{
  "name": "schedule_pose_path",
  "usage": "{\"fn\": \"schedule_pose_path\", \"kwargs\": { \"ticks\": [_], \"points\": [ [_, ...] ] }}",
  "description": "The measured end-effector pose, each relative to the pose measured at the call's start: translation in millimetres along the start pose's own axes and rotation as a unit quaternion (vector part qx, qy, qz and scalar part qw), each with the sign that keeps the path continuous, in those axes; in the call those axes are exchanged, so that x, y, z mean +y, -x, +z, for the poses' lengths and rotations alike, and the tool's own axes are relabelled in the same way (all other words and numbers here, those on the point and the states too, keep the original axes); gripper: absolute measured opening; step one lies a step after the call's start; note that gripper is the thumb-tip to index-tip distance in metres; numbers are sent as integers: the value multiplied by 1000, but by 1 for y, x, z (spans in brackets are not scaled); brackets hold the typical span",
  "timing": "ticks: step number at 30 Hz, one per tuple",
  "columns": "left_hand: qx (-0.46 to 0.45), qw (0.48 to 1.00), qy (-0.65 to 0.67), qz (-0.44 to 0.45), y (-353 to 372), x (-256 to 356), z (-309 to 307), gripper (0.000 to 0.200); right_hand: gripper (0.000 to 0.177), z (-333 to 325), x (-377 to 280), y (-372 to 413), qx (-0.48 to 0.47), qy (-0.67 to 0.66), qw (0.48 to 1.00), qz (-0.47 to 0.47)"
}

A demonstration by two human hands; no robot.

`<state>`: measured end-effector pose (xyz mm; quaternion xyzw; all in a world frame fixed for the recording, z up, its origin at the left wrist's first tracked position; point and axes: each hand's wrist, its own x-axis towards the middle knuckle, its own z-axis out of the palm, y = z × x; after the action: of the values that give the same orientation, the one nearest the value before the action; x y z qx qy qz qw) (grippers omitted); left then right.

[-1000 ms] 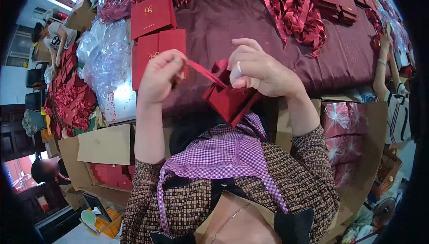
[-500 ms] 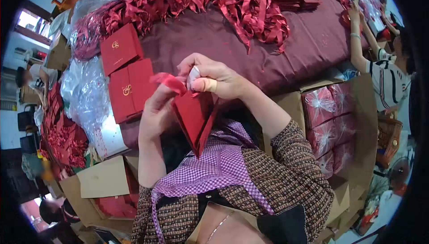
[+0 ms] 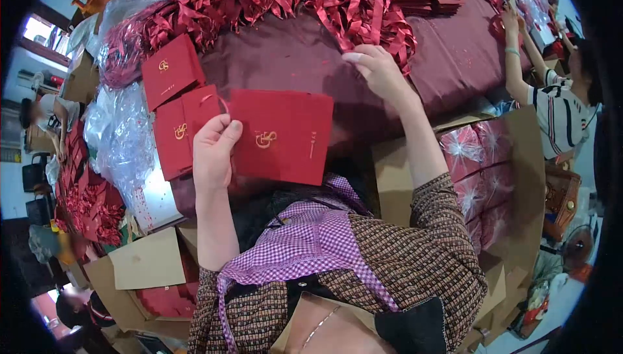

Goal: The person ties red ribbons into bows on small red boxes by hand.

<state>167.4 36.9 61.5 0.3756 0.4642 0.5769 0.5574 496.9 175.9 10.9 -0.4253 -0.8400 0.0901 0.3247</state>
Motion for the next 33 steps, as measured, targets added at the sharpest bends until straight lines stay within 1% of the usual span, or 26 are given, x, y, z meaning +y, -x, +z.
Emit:
{"fn": "schedule_pose_path", "kwargs": {
  "ticks": [2,3,4,6,8,9,11,12,14,15,17,18,19,21,23,24,25,27,29,32,33],
  "points": [
    [11,1000,1,-1,-3,-5,-2,13,25,1,10,9,-38,21,999,4],
    [17,1000,9,-12,-3,-5,2,14,22,5,17,11,-38,54,998,-12],
    [10,1000,10,-11,-3,-7,2,15,16,3,20,11,-42,24,999,-17],
    [0,1000,-6,-6,-2,-3,4,14,13,4,14,12,2,13,1000,-5],
    [5,1000,-19,0,-1,-2,3,14,13,6,7,7,61,8,998,-24],
    [7,1000,-14,-5,-1,-2,3,13,12,12,3,1,89,-20,996,-5],
    [27,999,-42,-1,-2,-4,0,13,12,16,-9,-5,128,-97,987,-17],
    [40,997,-66,2,-2,-5,0,14,13,12,-29,-11,129,-141,981,-17],
    [51,997,-49,-6,1,2,10,13,13,15,-45,-21,128,-164,977,-52],
    [67,995,-71,4,0,-2,8,13,11,23,-50,-21,128,-277,952,-23],
    [84,992,-94,14,0,-6,5,13,10,30,-72,-21,74,-433,895,83],
    [93,988,-121,30,0,-8,4,12,11,30,-89,-24,77,-422,902,43],
    [102,983,-147,45,0,-8,3,12,12,28,-109,-25,61,-416,906,52],
    [110,982,-146,47,0,-9,3,12,15,42,-133,-24,37,-426,902,57],
    [118,981,-144,48,1,-9,5,11,19,57,-145,-24,43,-363,931,-13],
    [114,982,-140,52,1,-7,7,11,21,59,-152,-25,42,-345,937,-28],
    [111,983,-136,56,2,-6,8,11,21,62,-156,-25,42,-346,937,-28],
    [113,980,-153,61,2,-6,7,11,19,67,-160,-24,48,-290,954,-66],
    [114,977,-170,65,3,-6,8,11,19,70,-164,-25,60,-301,949,-68],
    [121,978,-152,77,5,-6,11,11,18,72,-168,-27,71,-272,957,-73],
    [125,972,-182,86,6,-6,11,11,17,70,-170,-27,79,-255,960,-80]
  ]
}}
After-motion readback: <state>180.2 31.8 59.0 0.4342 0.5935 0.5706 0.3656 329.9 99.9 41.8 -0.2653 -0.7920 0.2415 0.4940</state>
